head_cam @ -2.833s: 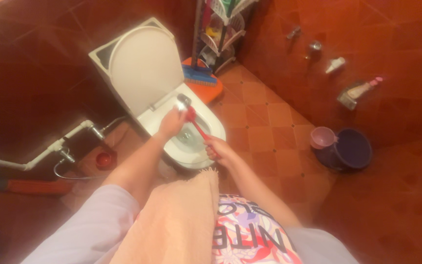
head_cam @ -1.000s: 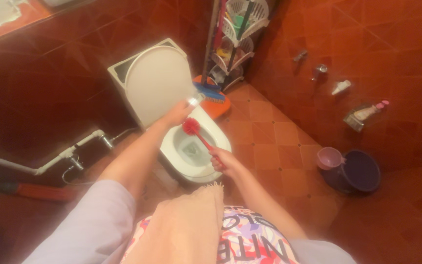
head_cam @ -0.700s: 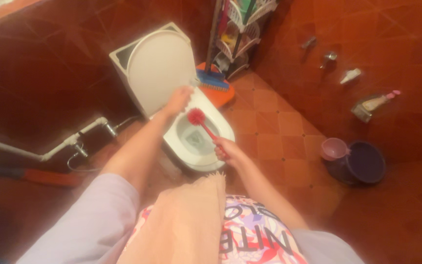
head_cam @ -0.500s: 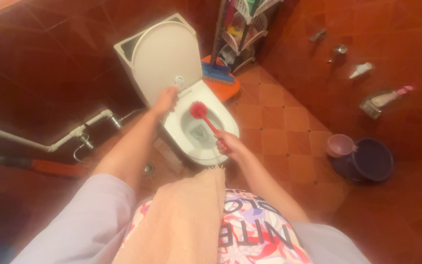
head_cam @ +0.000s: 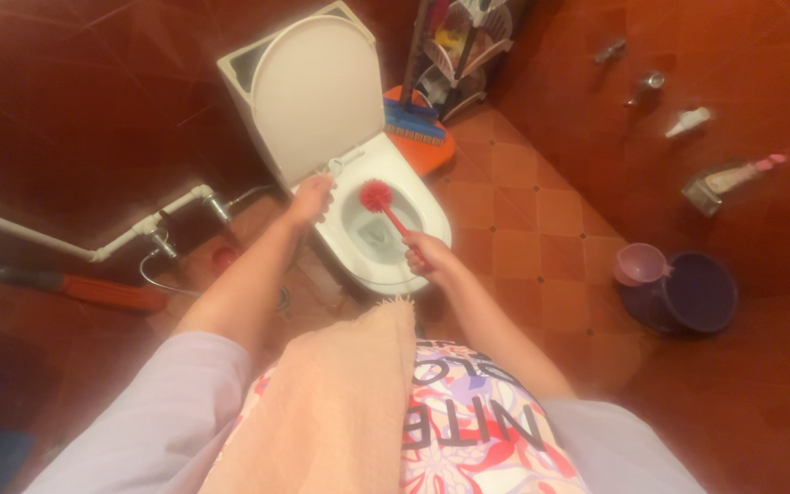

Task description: The person scrubs the inside and rim of a toilet bowl using a red brush, then rinses the bowl with water from a small handheld sprayer.

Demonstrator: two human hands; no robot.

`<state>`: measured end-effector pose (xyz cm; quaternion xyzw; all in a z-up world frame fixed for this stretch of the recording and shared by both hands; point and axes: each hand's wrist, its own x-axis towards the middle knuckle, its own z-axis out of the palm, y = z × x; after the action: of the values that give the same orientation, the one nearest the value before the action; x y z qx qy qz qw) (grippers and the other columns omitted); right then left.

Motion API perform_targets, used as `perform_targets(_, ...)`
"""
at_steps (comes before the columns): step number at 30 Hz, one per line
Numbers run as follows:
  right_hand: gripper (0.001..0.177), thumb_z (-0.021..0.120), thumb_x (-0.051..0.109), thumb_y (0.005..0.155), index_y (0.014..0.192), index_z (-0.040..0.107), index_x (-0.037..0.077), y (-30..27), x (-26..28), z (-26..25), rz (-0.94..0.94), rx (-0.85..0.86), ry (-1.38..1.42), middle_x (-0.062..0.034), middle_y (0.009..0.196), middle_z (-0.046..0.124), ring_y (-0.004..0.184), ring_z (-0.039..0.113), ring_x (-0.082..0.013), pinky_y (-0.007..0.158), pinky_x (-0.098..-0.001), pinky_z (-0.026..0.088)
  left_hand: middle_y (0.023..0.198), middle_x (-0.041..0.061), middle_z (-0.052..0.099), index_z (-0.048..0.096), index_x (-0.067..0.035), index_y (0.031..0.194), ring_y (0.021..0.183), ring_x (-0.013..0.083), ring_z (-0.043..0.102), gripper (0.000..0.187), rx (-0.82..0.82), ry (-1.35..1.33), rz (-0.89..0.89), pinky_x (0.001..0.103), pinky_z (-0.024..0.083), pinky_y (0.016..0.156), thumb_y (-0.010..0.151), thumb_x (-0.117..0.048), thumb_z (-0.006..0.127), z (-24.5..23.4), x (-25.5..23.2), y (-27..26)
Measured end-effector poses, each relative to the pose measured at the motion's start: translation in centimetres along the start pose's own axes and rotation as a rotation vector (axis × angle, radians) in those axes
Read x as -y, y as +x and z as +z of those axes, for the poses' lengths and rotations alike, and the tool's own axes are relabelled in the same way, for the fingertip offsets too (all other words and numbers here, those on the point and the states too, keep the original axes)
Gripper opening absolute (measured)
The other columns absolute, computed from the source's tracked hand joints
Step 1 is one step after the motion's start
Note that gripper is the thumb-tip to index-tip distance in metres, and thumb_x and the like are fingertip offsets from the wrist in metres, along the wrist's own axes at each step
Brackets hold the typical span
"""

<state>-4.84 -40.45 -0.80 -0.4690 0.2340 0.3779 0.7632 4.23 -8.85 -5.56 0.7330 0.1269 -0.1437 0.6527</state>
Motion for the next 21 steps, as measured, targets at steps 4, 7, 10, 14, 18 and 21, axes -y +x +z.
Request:
perform_targets(4,0.025,0.06,0.012,0.094,0.118,0.055,0.015,-0.6,0.1,-0.6,-0.008,-0.043,-0.007,0.0032,0.062,0.043,0.043,0.034,-0.0043,0.035,-0.019,0.025,0.082,0.004,0.059,0.065,-0.01,0.108,0.065,0.0146,0.053,0.043,0.029,-0.012,-0.005,0.032,0.044,0.05,0.099,-0.051,0.053,1.5,-1.1,-0.1)
perform_targets(7,0.024,0.061,0.012,0.094,0.118,0.056,0.013,-0.9,0.2,-1.0,-0.02,-0.057,-0.003,0.0041,0.062,0.042,0.043,0.035,-0.0041,0.035,-0.0186,0.026,0.082,0.003,0.059,0.065,-0.01,0.108,0.065,0.014,0.053,0.045,0.035,0.001,0.03,0.032,0.043,0.05,0.099,-0.052,0.052,2.4,-2.6,0.1)
perform_targets(10,0.022,0.061,0.012,0.095,0.117,0.055,0.012,-1.2,0.2,-1.5,-0.029,-0.061,0.003,0.0049,0.061,0.039,0.043,0.034,-0.0042,0.035,-0.019,0.026,0.081,0.001,0.056,0.063,-0.011,0.11,0.065,0.0128,0.05,0.044,0.08,-0.035,0.057,0.031,0.042,0.051,0.1,-0.052,0.052,3.0,-4.9,0.8)
perform_targets(14,0.026,0.059,0.012,0.094,0.12,0.058,0.014,-2.1,0.3,-1.9,-0.048,-0.047,0.028,0.0069,0.059,0.038,0.043,0.035,-0.0031,0.034,-0.0177,0.026,0.08,-0.003,0.054,0.061,-0.013,0.111,0.065,0.0103,0.049,0.042,0.164,-0.015,0.124,0.029,0.044,0.052,0.101,-0.051,0.048,3.8,-8.4,0.7)
perform_targets(18,0.024,0.058,0.015,0.095,0.119,0.058,0.015,-2.9,0.4,-3.3,-0.028,-0.114,-0.004,0.0058,0.06,0.039,0.043,0.035,-0.0036,0.034,-0.0179,0.027,0.08,-0.004,0.051,0.061,-0.012,0.112,0.065,0.0096,0.047,0.039,0.214,-0.044,0.172,0.028,0.043,0.053,0.101,-0.048,0.049,5.9,-11.9,-0.3)
perform_targets(21,0.013,0.058,0.017,0.097,0.109,0.055,0.013,-2.7,-0.2,-5.1,-0.027,-0.162,-0.03,0.0045,0.061,0.041,0.044,0.037,-0.0045,0.035,-0.0189,0.028,0.08,-0.003,0.051,0.062,-0.011,0.112,0.065,0.009,0.045,0.038,0.212,-0.046,0.162,0.027,0.04,0.053,0.102,-0.046,0.051,7.2,-13.6,-1.7)
